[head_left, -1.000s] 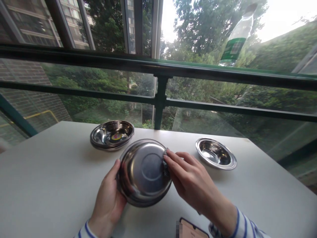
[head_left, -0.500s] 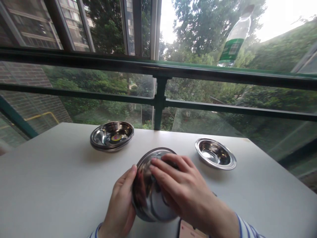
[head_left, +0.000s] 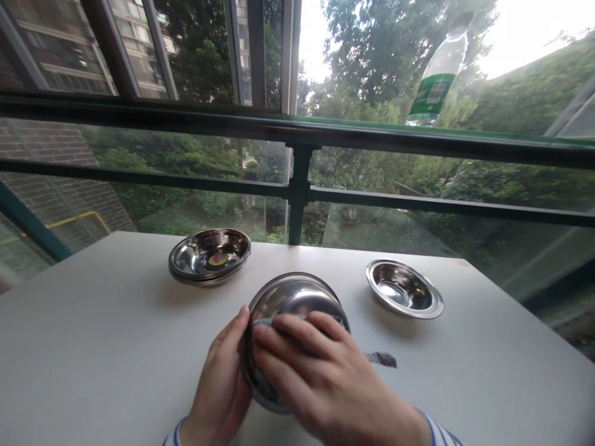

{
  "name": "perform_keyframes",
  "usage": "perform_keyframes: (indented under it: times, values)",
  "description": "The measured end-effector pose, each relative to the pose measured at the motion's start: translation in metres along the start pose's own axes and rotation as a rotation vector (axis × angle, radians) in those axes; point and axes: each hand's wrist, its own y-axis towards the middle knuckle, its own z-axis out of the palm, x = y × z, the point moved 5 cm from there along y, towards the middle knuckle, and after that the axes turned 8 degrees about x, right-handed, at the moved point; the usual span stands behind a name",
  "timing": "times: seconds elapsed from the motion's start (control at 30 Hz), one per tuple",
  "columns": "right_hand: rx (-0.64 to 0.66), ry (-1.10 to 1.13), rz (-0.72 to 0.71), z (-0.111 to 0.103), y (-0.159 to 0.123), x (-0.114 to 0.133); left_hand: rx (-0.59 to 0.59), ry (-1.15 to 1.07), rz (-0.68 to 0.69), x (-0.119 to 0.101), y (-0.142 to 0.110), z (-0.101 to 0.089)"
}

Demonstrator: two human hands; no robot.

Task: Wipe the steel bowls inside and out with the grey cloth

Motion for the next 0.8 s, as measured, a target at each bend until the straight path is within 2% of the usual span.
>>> perform_keyframes:
  times: [0.13, 0.2, 0.37, 0.43, 0.5, 0.63, 0.7, 0.8]
  values:
    - [0.077, -0.011, 0.215, 0.0, -0.008, -0.037, -0.023, -0.019, 0.033, 0.0, 0.003, -0.001]
    - [0.093, -0.002, 0.253, 0.004, -0.01, -0.04, -0.037, -0.015, 0.022, 0.0, 0.004, -0.002]
    - [0.094, 0.033, 0.039, 0.012, -0.003, -0.002, -0.114, -0.053, 0.027, -0.01, 0.006, -0.008]
    - [0.071, 0.026, -0.019, 0.012, -0.004, 0.004, -0.144, -0.067, 0.041, -0.015, 0.007, -0.01]
    - [0.061, 0.021, 0.003, 0.012, -0.007, -0.003, -0.166, -0.07, 0.056, -0.019, 0.008, -0.01]
    - [0.053, 0.036, 0.168, 0.016, -0.01, -0.021, -0.207, -0.086, 0.108, -0.021, 0.009, -0.013]
    - [0.036, 0.035, 0.128, 0.018, -0.008, -0.012, -0.211, -0.094, 0.096, -0.018, 0.01, -0.015]
    - [-0.011, -0.001, -0.024, 0.019, -0.005, 0.009, -0.159, -0.101, 0.06, -0.016, 0.012, -0.017]
